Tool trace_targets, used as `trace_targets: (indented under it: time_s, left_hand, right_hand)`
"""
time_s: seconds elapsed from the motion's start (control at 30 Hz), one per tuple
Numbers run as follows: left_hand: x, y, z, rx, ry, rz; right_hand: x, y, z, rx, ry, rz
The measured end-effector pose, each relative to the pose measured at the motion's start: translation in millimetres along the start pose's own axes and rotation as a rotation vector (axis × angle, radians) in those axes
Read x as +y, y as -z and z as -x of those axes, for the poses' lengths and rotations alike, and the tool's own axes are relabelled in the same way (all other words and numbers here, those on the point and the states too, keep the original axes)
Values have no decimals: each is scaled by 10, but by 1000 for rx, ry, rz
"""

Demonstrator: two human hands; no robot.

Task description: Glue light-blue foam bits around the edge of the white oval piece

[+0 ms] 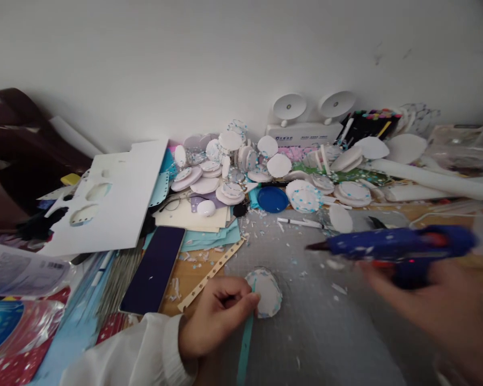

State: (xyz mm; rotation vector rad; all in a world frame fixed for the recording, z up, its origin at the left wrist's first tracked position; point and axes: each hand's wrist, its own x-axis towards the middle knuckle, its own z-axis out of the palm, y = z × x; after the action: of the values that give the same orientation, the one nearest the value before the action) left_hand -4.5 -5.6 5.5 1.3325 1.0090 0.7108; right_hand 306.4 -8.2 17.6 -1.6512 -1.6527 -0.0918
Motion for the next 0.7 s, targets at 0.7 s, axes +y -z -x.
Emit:
trace_targets:
  time_s: [0.7]
  left_hand:
    - [53,-45,-17,-37,30,-12]
  right_hand:
    - [-215,-464,321,-273,269,-75]
